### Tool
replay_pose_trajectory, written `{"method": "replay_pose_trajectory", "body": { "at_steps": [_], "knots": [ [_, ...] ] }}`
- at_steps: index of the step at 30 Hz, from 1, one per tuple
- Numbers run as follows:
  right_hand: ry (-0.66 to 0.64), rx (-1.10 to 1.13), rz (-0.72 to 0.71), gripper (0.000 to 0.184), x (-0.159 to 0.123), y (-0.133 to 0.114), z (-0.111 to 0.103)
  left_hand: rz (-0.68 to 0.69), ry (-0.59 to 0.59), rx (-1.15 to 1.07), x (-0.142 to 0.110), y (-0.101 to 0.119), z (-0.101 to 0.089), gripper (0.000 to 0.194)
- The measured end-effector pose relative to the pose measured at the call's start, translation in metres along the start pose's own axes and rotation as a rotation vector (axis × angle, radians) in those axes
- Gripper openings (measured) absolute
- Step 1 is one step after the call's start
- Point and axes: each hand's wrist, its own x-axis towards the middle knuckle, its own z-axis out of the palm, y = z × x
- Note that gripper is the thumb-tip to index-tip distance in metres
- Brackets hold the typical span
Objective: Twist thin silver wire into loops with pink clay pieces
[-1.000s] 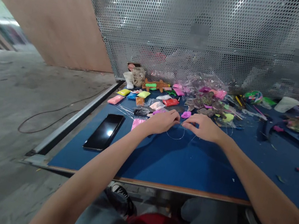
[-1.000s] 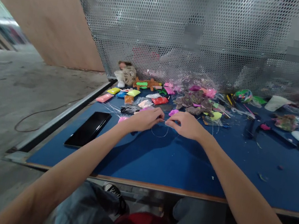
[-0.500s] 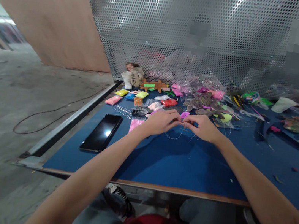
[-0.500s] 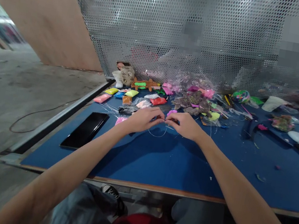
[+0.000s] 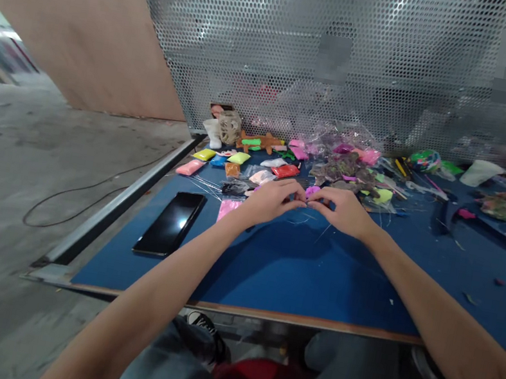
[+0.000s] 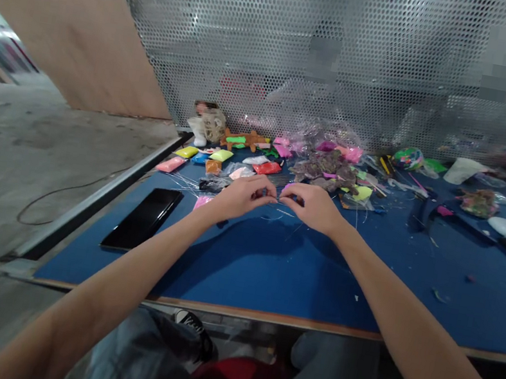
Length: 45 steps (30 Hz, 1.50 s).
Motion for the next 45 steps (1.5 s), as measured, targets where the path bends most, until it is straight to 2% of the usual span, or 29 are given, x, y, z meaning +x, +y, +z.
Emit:
{"method": "replay_pose_trajectory", "body": {
  "at_steps": [7, 14, 21, 28, 33, 40, 45],
  "knots": [
    [-0.038, -0.160, -0.037, 0.017, -0.002, 0.002, -0.008, -0.145, -0.072, -0.192, -0.001, -0.002, -0.003, 0.019],
    [-0.068, -0.242, -0.050, 0.013, -0.002, -0.004, -0.011, -0.142, -0.174, -0.240, -0.003, -0.009, -0.008, 0.020],
    [-0.137, -0.405, -0.074, 0.012, -0.002, -0.004, -0.004, -0.104, -0.281, -0.176, -0.004, -0.012, -0.016, 0.019],
    [-0.188, -0.382, -0.114, 0.011, -0.002, -0.002, -0.003, -0.075, -0.326, -0.136, -0.002, -0.013, -0.016, 0.017],
    [-0.181, -0.365, -0.109, 0.011, -0.002, -0.001, -0.003, -0.060, -0.312, -0.093, -0.002, -0.013, -0.013, 0.019],
    [-0.111, -0.290, -0.131, 0.023, -0.002, 0.004, -0.004, -0.042, -0.190, 0.084, -0.002, -0.012, -0.006, 0.020],
    [-0.003, -0.251, -0.024, 0.024, -0.002, 0.009, -0.001, -0.127, -0.120, 0.271, -0.001, -0.010, -0.005, 0.025]
  ]
}}
